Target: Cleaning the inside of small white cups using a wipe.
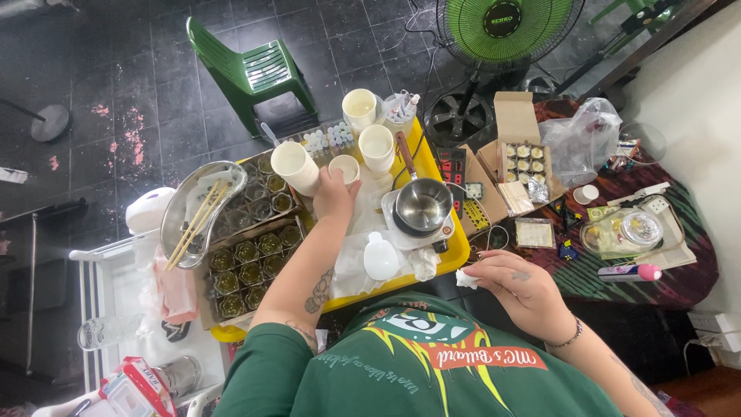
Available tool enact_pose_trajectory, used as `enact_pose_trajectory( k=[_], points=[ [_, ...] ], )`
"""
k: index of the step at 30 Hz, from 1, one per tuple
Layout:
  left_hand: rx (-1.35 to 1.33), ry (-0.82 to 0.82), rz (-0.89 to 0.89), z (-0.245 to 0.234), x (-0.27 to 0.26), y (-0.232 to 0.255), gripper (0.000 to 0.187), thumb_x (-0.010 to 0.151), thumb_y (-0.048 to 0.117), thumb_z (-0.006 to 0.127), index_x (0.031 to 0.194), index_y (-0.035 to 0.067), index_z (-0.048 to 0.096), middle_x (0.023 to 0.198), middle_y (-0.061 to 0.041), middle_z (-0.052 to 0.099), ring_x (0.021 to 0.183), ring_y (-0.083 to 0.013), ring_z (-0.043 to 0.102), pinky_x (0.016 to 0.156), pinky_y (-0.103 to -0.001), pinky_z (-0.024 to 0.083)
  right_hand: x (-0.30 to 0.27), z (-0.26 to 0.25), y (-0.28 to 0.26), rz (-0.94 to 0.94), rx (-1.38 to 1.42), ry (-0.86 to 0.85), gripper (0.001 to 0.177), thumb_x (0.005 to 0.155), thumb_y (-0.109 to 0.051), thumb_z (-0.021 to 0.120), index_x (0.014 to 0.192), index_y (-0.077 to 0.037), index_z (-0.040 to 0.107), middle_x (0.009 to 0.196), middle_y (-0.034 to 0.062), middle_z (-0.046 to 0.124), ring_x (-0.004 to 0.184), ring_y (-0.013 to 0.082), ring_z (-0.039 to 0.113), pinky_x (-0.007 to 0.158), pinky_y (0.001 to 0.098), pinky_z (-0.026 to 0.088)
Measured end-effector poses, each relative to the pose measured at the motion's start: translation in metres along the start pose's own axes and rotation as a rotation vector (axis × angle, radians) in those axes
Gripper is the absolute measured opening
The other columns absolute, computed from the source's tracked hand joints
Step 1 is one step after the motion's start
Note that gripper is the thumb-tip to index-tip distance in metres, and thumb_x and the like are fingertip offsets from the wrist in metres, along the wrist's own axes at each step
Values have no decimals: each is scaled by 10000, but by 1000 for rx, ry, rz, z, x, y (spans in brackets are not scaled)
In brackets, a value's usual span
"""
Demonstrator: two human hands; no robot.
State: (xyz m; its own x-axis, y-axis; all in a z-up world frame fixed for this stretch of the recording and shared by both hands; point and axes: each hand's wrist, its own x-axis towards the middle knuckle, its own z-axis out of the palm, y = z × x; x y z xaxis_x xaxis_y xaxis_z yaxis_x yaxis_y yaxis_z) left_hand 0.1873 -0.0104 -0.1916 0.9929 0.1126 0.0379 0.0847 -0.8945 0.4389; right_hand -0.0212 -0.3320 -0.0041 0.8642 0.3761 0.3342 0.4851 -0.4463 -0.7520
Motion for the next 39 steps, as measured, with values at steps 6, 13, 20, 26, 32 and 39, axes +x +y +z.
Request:
enact_pose_trajectory(
  k=[6,13,20,26,32,39],
  points=[
    [-150,145,179,-33,-15,26,534,916,443,740,1279,116,523,1418,-161,493,1062,-391,653,823,-486,553,2,0,4,-30,15,3,302,841,5,721,1133,-74,728,1071,65,761,1070,275,723,1033,391,541],
    [-168,147,605,-31,2,48,411,956,214,651,1340,121,536,1313,-138,568,861,-347,695,735,-439,556,7,2,2,-31,41,-16,314,835,-1,730,1141,-70,727,1072,73,756,1087,291,714,1002,384,551],
    [-93,11,569,2,25,40,142,957,96,586,1076,126,657,1050,-85,687,879,-338,688,730,-453,533,2,3,1,6,15,-32,309,830,-9,737,1128,-90,740,1056,67,760,1091,295,708,950,361,566],
    [-371,64,428,-22,29,57,90,869,187,737,865,101,711,873,-98,704,832,-319,681,729,-446,516,-4,2,4,24,6,2,313,818,-5,743,1118,-93,741,1057,63,766,1096,281,713,918,352,575],
    [-495,128,323,-45,26,65,167,844,225,796,865,81,712,845,-93,701,750,-265,672,707,-386,521,-6,3,10,23,34,8,306,825,4,740,1116,-89,742,1060,61,768,1088,264,721,899,335,583],
    [-680,257,68,-95,3,78,254,975,314,720,999,61,710,753,-38,709,624,-111,633,616,-279,483,1,9,14,129,117,69,259,914,-21,689,1163,-81,727,1068,71,777,981,151,762,857,277,592]
  ],
)
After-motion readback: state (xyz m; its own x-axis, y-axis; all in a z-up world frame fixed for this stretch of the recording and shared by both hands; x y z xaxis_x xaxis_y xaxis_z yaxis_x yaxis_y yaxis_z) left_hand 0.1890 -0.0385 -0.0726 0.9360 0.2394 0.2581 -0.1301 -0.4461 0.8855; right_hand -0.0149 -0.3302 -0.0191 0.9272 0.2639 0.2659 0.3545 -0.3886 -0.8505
